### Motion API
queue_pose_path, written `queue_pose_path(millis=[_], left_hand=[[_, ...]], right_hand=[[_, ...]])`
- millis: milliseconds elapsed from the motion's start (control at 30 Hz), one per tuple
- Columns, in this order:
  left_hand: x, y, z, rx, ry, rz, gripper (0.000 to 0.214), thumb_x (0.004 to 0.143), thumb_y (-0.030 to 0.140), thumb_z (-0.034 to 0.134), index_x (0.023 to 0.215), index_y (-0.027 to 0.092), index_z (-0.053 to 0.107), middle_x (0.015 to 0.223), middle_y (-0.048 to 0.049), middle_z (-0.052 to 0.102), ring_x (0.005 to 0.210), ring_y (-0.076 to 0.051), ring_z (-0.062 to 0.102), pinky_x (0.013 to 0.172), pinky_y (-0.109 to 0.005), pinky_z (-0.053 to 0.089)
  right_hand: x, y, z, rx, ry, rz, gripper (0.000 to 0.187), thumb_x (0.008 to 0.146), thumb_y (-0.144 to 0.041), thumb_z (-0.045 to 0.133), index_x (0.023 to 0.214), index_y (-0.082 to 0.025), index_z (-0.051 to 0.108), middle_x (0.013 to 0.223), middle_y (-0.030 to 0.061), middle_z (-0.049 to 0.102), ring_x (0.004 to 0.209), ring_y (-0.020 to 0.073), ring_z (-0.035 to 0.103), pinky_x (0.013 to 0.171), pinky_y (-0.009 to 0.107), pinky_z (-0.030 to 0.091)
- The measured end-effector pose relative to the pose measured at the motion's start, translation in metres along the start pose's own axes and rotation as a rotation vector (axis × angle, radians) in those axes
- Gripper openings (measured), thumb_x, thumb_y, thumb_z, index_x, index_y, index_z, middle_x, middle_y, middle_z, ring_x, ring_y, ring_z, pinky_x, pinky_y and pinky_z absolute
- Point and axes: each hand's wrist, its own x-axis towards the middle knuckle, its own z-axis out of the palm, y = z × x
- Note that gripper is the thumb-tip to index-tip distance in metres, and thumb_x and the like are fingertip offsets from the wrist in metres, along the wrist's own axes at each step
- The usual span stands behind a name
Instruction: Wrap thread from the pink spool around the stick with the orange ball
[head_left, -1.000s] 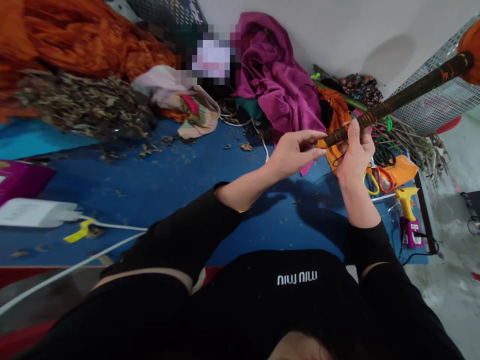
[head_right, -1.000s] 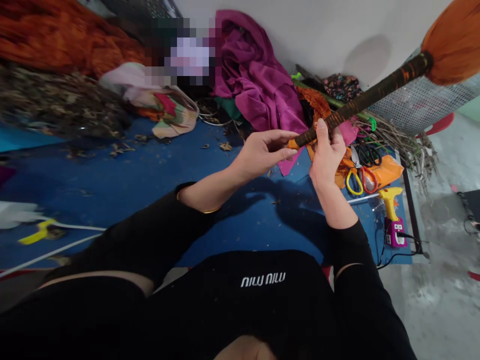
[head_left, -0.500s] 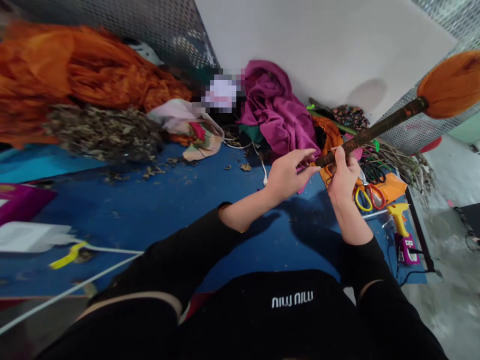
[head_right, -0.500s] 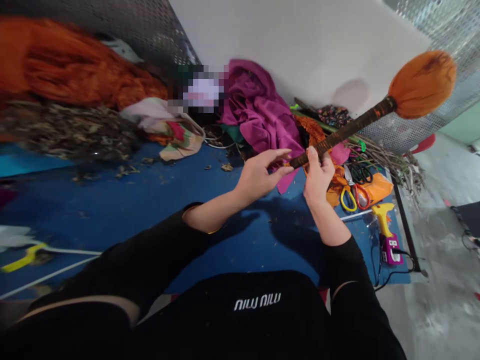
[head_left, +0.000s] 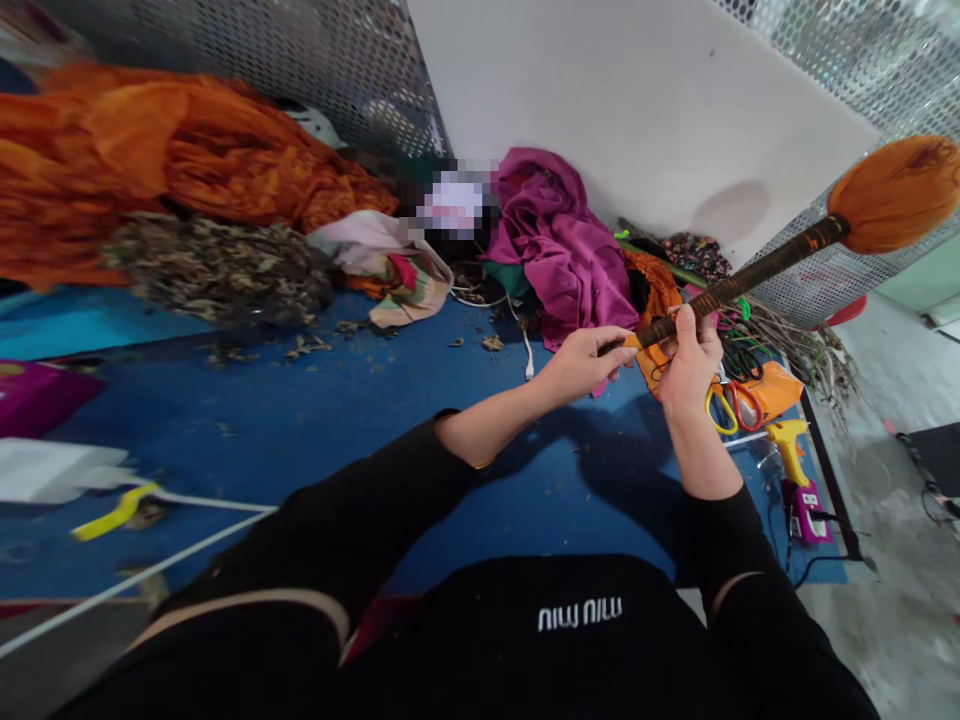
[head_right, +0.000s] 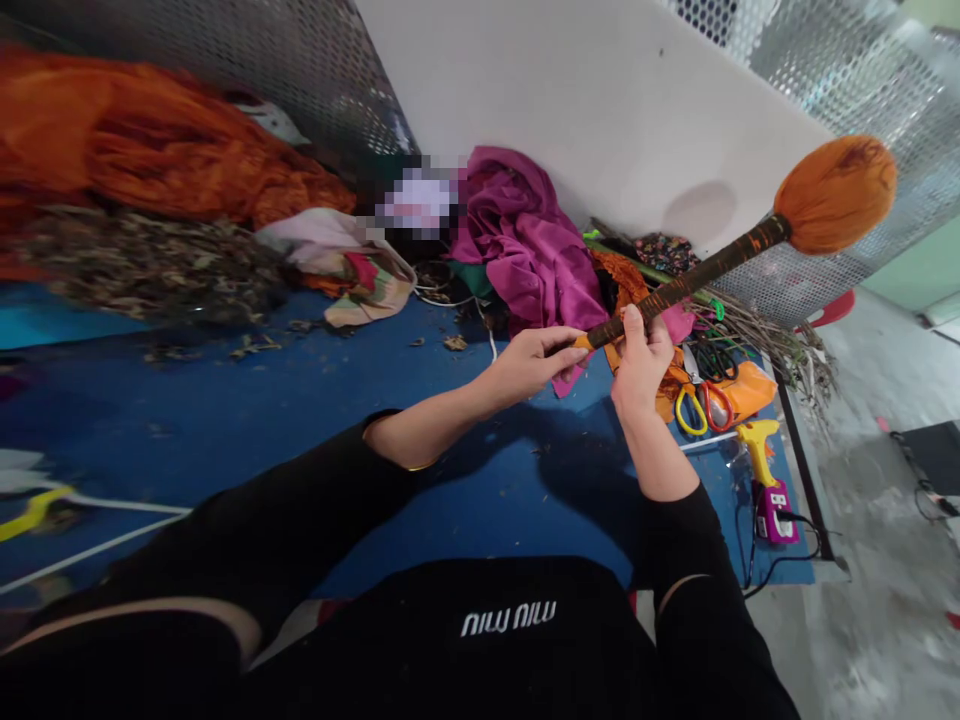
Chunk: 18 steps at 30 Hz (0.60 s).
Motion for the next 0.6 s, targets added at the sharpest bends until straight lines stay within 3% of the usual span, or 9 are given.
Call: queue_pose_path(millis=[133, 267, 367, 467, 600], left_hand=[[-0.001, 0.005, 0.000, -0.069, 0.068, 0.005, 0.034, 0.082, 0.027, 0.069, 0.112, 0.013, 0.076, 0.071, 0.0020, 0.064, 0.055, -0.009, 0.049, 0.054, -0.023, 0.039], [-0.002, 0.016, -0.007, -0.160, 0.098, -0.029, 0.032, 0.078, 0.032, 0.075, 0.104, 0.013, 0.078, 0.067, 0.0031, 0.060, 0.052, -0.008, 0.043, 0.050, -0.023, 0.033], [-0.002, 0.022, -0.009, -0.240, 0.119, -0.053, 0.029, 0.078, 0.034, 0.077, 0.099, 0.014, 0.078, 0.066, 0.0029, 0.060, 0.051, -0.007, 0.044, 0.049, -0.021, 0.031], [0.000, 0.019, -0.008, -0.243, 0.160, -0.059, 0.024, 0.079, 0.032, 0.075, 0.094, 0.013, 0.078, 0.063, 0.0035, 0.059, 0.050, -0.006, 0.042, 0.048, -0.021, 0.031], [0.006, 0.005, -0.005, -0.106, 0.235, -0.001, 0.023, 0.081, 0.027, 0.071, 0.096, 0.013, 0.080, 0.069, 0.0009, 0.069, 0.057, -0.009, 0.053, 0.057, -0.022, 0.044]], right_hand=[[0.000, 0.004, 0.003, 0.024, -0.012, 0.015, 0.063, 0.065, -0.077, 0.084, 0.083, -0.022, 0.061, 0.057, -0.0122, 0.037, 0.047, 0.0047, 0.027, 0.046, 0.025, 0.024], [-0.007, 0.004, 0.009, 0.123, -0.026, 0.021, 0.065, 0.071, -0.079, 0.079, 0.070, -0.025, 0.043, 0.053, -0.0145, 0.022, 0.046, 0.0051, 0.022, 0.046, 0.025, 0.024], [-0.014, 0.000, 0.010, 0.131, -0.094, 0.052, 0.053, 0.078, -0.070, 0.079, 0.078, -0.023, 0.055, 0.053, -0.0151, 0.022, 0.046, 0.0053, 0.022, 0.047, 0.025, 0.026], [-0.019, -0.004, 0.010, 0.097, -0.105, 0.055, 0.047, 0.075, -0.064, 0.081, 0.082, -0.020, 0.063, 0.052, -0.0147, 0.028, 0.044, 0.0044, 0.024, 0.047, 0.024, 0.024], [-0.024, -0.004, 0.012, 0.062, -0.061, 0.025, 0.044, 0.076, -0.061, 0.079, 0.077, -0.019, 0.064, 0.051, -0.0140, 0.029, 0.045, 0.0037, 0.023, 0.046, 0.024, 0.021]])
